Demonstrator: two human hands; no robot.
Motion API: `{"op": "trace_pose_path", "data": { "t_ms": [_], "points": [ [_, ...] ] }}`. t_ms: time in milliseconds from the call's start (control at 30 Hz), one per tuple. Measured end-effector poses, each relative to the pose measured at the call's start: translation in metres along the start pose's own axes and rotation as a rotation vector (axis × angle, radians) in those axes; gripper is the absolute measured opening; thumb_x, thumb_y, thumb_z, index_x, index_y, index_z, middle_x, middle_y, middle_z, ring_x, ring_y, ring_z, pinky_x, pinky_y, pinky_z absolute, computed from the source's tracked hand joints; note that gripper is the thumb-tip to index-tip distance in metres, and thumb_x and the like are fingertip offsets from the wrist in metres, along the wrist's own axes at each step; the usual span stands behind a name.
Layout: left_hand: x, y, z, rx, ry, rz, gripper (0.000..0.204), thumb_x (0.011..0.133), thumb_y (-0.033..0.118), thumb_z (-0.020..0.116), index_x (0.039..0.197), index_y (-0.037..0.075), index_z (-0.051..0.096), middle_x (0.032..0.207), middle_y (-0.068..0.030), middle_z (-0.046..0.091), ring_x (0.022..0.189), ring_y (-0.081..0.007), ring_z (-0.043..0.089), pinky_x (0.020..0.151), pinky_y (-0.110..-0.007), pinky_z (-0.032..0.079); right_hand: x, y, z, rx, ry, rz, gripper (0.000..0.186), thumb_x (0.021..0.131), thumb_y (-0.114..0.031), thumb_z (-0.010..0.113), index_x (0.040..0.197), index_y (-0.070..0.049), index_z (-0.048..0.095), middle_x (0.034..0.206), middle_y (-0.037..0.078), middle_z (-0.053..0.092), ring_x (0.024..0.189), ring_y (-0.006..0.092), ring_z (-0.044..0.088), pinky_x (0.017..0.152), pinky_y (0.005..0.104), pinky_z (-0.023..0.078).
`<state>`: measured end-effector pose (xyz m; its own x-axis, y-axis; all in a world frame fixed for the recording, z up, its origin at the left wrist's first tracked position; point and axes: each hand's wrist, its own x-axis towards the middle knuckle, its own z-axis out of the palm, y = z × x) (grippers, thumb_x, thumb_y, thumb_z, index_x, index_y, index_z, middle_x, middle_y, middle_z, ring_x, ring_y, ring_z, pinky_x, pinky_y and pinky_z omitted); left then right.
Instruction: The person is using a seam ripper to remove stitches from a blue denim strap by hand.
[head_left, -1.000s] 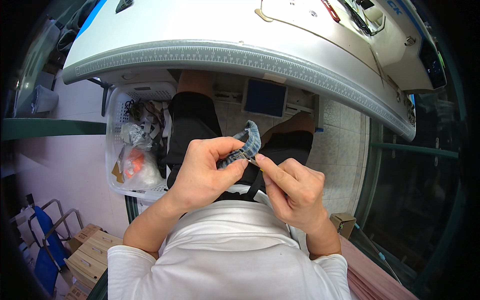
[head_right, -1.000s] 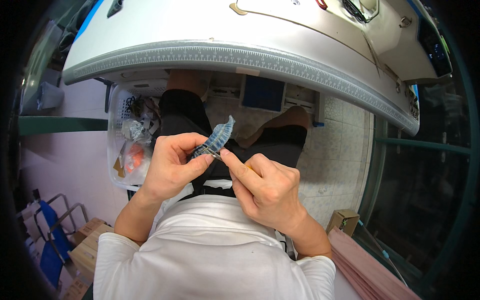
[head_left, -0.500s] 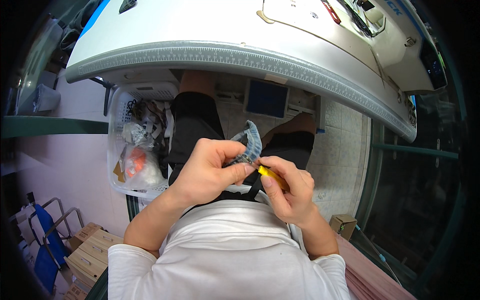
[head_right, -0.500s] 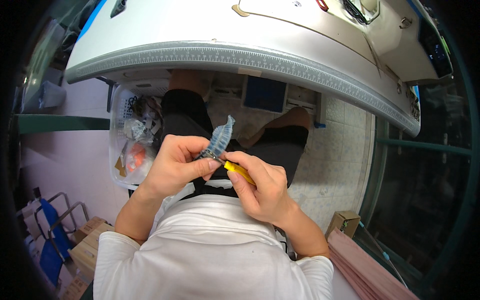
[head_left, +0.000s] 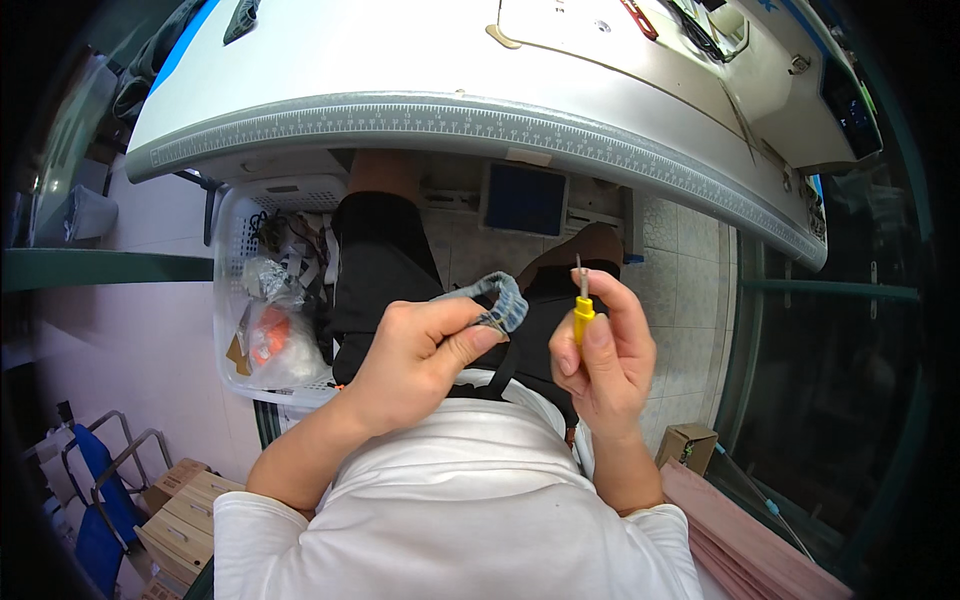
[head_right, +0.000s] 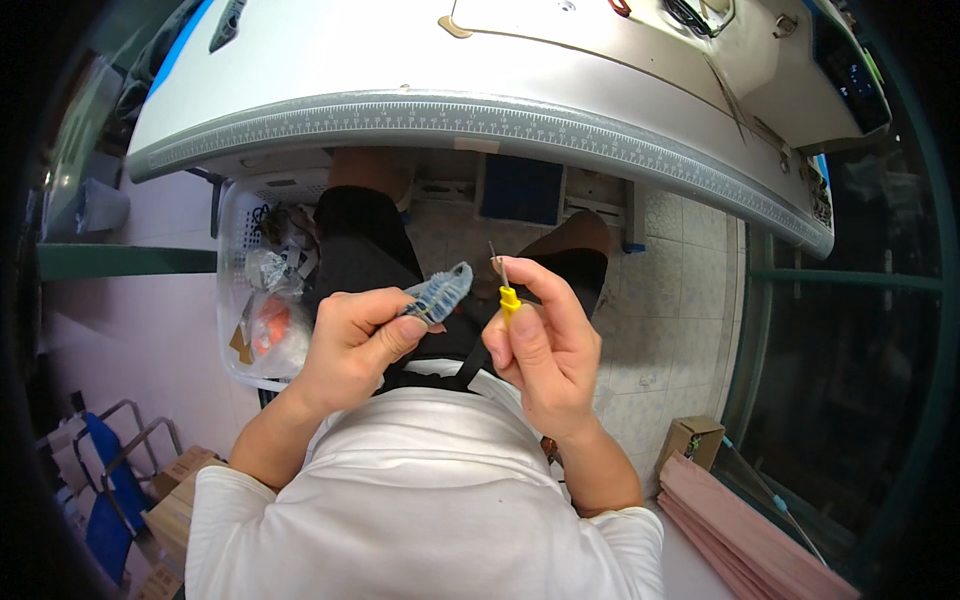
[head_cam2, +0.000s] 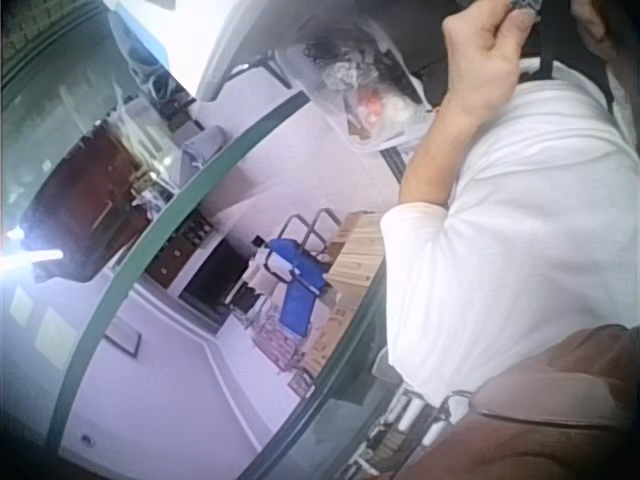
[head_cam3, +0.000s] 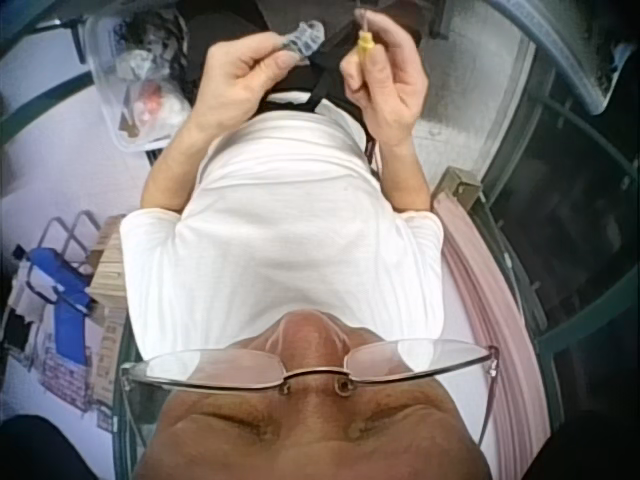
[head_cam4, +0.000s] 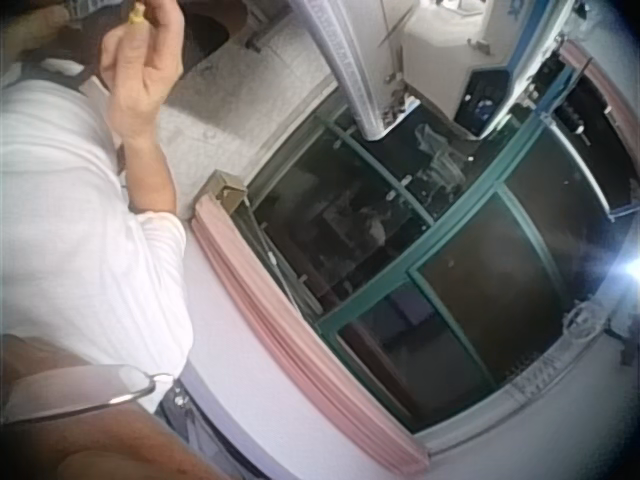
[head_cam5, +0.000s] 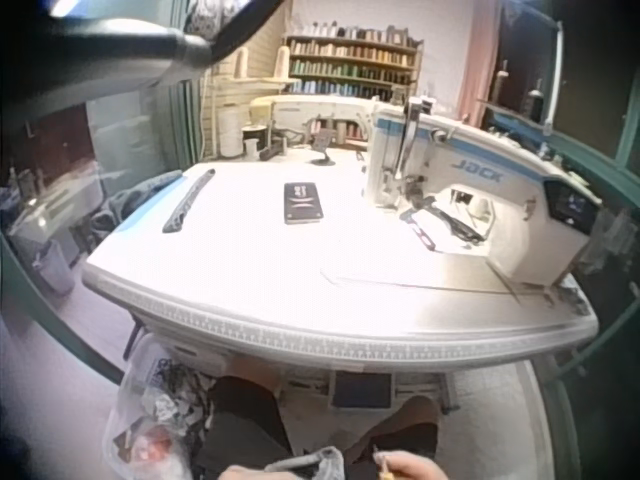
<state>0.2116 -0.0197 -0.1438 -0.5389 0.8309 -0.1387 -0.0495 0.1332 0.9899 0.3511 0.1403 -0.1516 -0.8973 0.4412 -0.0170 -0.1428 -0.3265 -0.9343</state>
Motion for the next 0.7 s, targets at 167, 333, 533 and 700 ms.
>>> {"op": "trace_pose_path", "data": {
  "t_ms": [167,333,533,700],
  "points": [
    [0.001,0.002,-0.004,-0.284,-0.017,-0.176,0.020,0.100,0.013,0.062,0.093,-0.004,0.069,0.067,0.0037,0.054,0.062,-0.0034,0.042,0.054,-0.023,0.035,-0.007,-0.023,0.005,-0.443,-0.128,0.027,0.038,0.102,0.000,0.048,0.139,0.003,0.053,0.071,0.005,0.062,0.052,0.0061,0.055,0.049,0.0197,0.043],
    [0.001,0.003,-0.007,-0.181,0.021,-0.144,0.016,0.097,0.012,0.065,0.091,-0.003,0.068,0.070,0.0031,0.056,0.062,-0.0017,0.043,0.052,-0.020,0.031,-0.004,-0.019,0.007,-0.674,-0.227,-0.121,0.046,0.091,0.010,0.055,0.136,0.002,0.058,0.068,0.007,0.062,0.059,0.0128,0.063,0.054,0.0242,0.049],
    [0.000,0.000,-0.010,-0.092,0.057,-0.084,0.014,0.094,0.011,0.068,0.095,-0.003,0.069,0.071,0.0046,0.058,0.065,-0.0004,0.045,0.053,-0.020,0.034,-0.001,-0.010,0.008,-0.718,-0.197,-0.180,0.050,0.088,0.010,0.056,0.136,-0.001,0.059,0.065,0.007,0.061,0.054,0.0128,0.059,0.053,0.0256,0.048],
    [0.000,0.002,-0.011,-0.127,0.059,-0.081,0.014,0.094,0.010,0.068,0.099,-0.003,0.070,0.072,0.0048,0.058,0.065,-0.0002,0.044,0.052,-0.020,0.034,0.000,-0.009,0.008,-0.733,-0.199,-0.175,0.050,0.088,0.010,0.056,0.136,-0.002,0.060,0.065,0.007,0.060,0.053,0.0124,0.058,0.051,0.0255,0.046]
  ]
}}
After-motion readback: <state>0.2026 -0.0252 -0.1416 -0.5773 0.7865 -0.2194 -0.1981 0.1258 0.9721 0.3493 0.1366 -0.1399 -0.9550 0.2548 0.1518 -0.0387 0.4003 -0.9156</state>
